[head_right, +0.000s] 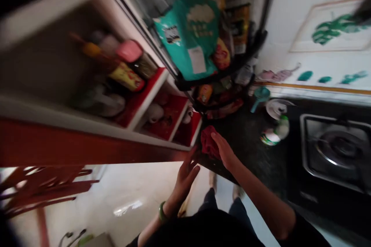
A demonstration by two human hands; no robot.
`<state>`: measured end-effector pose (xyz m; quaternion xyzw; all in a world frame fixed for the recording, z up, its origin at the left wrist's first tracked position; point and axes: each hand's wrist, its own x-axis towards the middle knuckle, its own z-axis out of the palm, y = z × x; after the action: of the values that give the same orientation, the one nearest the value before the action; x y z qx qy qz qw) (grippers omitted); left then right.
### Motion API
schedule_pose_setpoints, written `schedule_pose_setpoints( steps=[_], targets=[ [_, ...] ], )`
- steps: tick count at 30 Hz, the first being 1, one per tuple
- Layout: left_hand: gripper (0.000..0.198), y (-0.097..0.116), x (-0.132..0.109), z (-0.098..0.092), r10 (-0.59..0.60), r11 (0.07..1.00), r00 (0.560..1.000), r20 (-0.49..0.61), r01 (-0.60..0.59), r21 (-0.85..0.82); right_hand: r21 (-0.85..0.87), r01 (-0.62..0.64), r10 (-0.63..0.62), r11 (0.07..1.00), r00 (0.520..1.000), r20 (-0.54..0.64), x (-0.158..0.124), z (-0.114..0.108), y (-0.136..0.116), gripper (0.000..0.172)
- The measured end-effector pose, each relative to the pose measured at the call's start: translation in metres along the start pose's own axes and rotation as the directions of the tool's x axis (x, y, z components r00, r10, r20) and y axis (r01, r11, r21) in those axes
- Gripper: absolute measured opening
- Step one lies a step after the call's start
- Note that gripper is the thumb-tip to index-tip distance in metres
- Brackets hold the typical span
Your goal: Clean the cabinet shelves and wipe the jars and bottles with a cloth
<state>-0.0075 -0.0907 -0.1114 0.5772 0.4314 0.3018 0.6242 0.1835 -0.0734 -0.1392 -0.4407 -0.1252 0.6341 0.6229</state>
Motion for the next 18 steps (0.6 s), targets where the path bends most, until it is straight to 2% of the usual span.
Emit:
schedule_pose_setpoints(
  steps=[2,4,7,10,11,13,16,18],
  targets=[
    [0.082,0.022,0.004,-0.016,0.152,0.988,0.979,-0.132,-0.152,0.015,-0.088,0.020,0.000,0.996,0.975,0.223,-0.013,0.033,-0.014,0.056],
    [0.084,0.048,0.011,-0.031,0.230,0.973,0.957,-0.179,-0.227,0.040,-0.161,0.115,-0.051,0.980,0.933,0.355,-0.026,0.061,-0.020,0.060],
    [0.061,0.083,0.020,-0.050,0.310,0.949,0.925,-0.220,-0.286,0.134,-0.191,0.257,-0.175,0.947,0.915,0.364,-0.035,0.081,-0.019,0.053],
    [0.029,0.106,0.024,-0.054,0.383,0.916,0.889,-0.252,-0.329,0.230,-0.167,0.368,-0.289,0.915,0.884,0.367,-0.034,0.078,-0.018,0.051],
    [0.025,0.110,0.024,-0.050,0.399,0.909,0.878,-0.264,-0.341,0.240,-0.162,0.405,-0.317,0.900,0.862,0.394,-0.032,0.074,-0.019,0.052],
    [0.030,0.114,0.021,-0.033,0.405,0.911,0.871,-0.279,-0.361,0.198,-0.173,0.477,-0.358,0.862,0.814,0.457,-0.030,0.069,-0.022,0.058],
    [0.049,0.112,0.017,0.008,0.406,0.913,0.879,-0.250,-0.405,0.056,-0.209,0.566,-0.408,0.797,0.761,0.505,-0.029,0.069,-0.032,0.074],
    [0.059,0.113,0.019,0.033,0.465,0.884,0.845,-0.264,-0.462,0.078,-0.194,0.622,-0.426,0.759,0.700,0.574,-0.031,0.074,-0.048,0.076]
  ],
)
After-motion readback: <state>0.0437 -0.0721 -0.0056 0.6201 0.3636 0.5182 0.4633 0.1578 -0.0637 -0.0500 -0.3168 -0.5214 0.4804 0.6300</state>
